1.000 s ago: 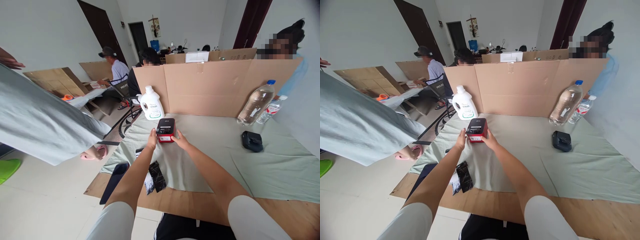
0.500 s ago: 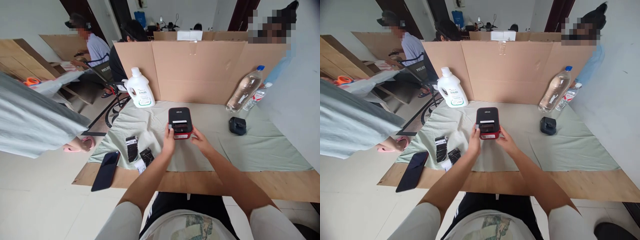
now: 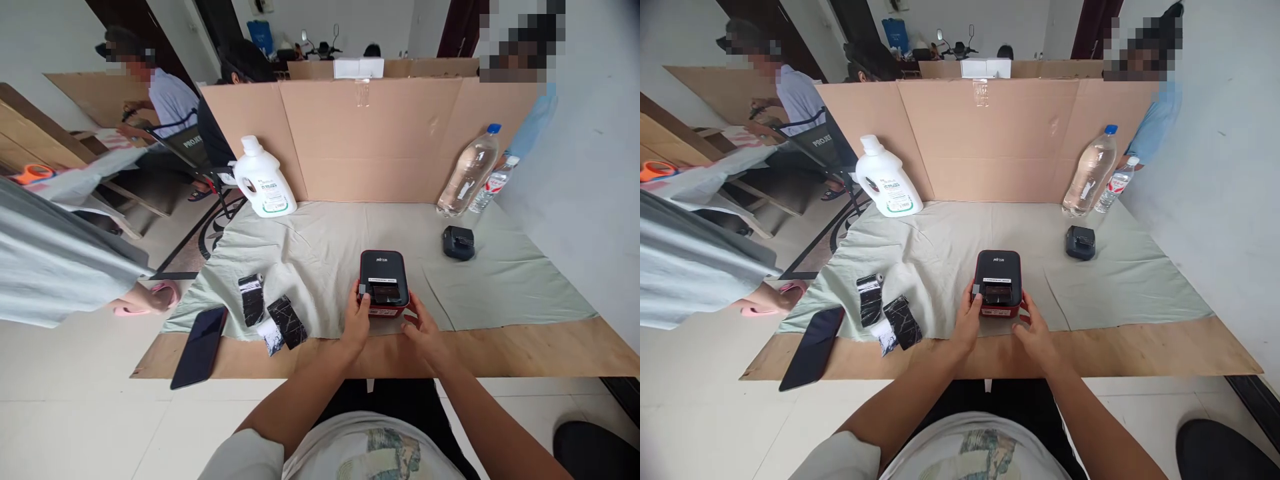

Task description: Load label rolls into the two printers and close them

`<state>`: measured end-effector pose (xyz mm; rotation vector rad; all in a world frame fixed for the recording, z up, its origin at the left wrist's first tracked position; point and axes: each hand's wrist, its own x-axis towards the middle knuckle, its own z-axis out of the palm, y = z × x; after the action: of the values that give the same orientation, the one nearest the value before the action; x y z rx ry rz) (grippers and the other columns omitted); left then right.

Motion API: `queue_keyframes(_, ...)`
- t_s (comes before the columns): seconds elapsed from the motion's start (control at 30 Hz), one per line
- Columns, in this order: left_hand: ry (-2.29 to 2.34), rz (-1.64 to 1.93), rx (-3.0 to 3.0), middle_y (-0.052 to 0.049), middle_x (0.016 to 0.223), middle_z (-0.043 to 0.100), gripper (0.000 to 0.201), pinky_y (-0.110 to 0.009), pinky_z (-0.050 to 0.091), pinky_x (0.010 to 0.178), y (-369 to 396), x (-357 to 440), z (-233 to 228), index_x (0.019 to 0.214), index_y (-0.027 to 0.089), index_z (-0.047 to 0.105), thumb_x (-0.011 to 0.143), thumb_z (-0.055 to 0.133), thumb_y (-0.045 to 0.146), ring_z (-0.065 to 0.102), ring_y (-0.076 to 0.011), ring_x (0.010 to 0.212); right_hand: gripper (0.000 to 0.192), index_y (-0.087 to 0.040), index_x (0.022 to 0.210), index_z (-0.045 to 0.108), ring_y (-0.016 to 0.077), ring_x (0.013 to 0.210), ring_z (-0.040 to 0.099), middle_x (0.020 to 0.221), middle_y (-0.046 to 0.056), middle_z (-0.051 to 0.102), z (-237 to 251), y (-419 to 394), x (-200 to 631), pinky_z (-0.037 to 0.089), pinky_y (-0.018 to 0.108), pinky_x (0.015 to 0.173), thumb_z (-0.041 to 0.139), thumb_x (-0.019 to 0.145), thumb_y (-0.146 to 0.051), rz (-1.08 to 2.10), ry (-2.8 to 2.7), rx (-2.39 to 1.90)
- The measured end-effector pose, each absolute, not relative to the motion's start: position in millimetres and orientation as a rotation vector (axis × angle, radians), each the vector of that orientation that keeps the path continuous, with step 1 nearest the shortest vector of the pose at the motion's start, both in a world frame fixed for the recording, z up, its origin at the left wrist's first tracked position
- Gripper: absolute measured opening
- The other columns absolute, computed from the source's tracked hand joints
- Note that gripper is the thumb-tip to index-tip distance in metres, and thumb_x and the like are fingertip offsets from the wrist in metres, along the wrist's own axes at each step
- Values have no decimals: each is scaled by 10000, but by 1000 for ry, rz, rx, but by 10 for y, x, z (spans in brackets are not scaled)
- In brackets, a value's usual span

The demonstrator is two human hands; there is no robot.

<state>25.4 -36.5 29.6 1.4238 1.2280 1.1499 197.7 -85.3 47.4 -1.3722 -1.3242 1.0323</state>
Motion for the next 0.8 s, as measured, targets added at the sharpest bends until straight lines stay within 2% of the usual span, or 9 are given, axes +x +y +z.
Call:
queue_keyframes(0.1, 1241, 1186, 1243, -102, 1471, 429, 530, -388, 416, 1079, -233, 181, 365, 1436, 222, 329, 963, 384, 455, 431, -229, 1339, 688, -283, 1435, 318, 258, 1311, 443, 1469, 88, 411, 468, -800, 1984, 447, 489, 1015, 535, 782, -302, 900, -1364, -1415)
queue_keyframes(0.17, 1195, 1199, 1234, -97, 1488, 405, 516, -401, 397, 1091, -113, 120, 406, 1420, 224, 364, 941, 431, 402, 398, -235, 1362, 694, -268, 1443, 288, 272, 1373, 355, 1516, 101, 323, 520, -745, 1961, 405, 508, 1051, 549, 807, -360, 729, -1446, -1409)
queue_keyframes(0.23, 1088, 1193, 1314, -62, 1522, 357, 515, -412, 373, 1107, 13, 57, 443, 1408, 249, 399, 906, 464, 346, 348, -240, 1393, 670, -253, 1422, 330, 292, 1410, 276, 1544, 106, 253, 595, -677, 1908, 336, 536, 1095, 567, 817, -418, 515, -1576, -1388)
queue_keyframes(0.3, 987, 1157, 1410, -28, 1550, 308, 507, -420, 353, 1118, 122, 5, 468, 1364, 260, 473, 859, 479, 291, 304, -251, 1416, 558, -234, 1311, 475, 316, 1408, 262, 1530, 111, 273, 647, -605, 1834, 286, 555, 1117, 584, 811, -457, 297, -1698, -1350)
queue_keyframes(0.37, 939, 1120, 1459, -9, 1560, 285, 501, -419, 337, 1127, 199, -23, 473, 1299, 249, 552, 806, 467, 235, 274, -257, 1430, 393, -225, 1113, 602, 329, 1381, 296, 1476, 109, 352, 639, -545, 1761, 298, 554, 1109, 595, 802, -465, 107, -1754, -1305)
queue_keyframes(0.47, 913, 1120, 1428, -2, 1556, 293, 534, -409, 295, 1150, 245, -19, 445, 1228, 223, 610, 724, 441, 167, 257, -248, 1437, 236, -230, 935, 641, 319, 1328, 363, 1389, 99, 435, 515, -493, 1689, 368, 535, 1063, 598, 808, -424, -49, -1751, -1285)
queue_keyframes(0.7, 788, 1203, 1167, 23, 1521, 327, 528, -420, 260, 1149, 257, 68, 390, 1052, 226, 680, 583, 460, 130, 259, -275, 1424, 229, -233, 987, 609, 318, 1301, 386, 1438, 86, 349, 309, -468, 1661, 410, 540, 1020, 664, 778, -311, -181, -1682, -1189)
queue_keyframes(0.8, 763, 1218, 1120, 30, 1508, 337, 567, -412, 243, 1153, 272, 80, 396, 1076, 243, 679, 565, 464, 125, 242, -270, 1427, 260, -237, 1016, 594, 318, 1299, 385, 1448, 85, 330, 319, -469, 1655, 416, 540, 1016, 675, 774, -286, -185, -1678, -1167)
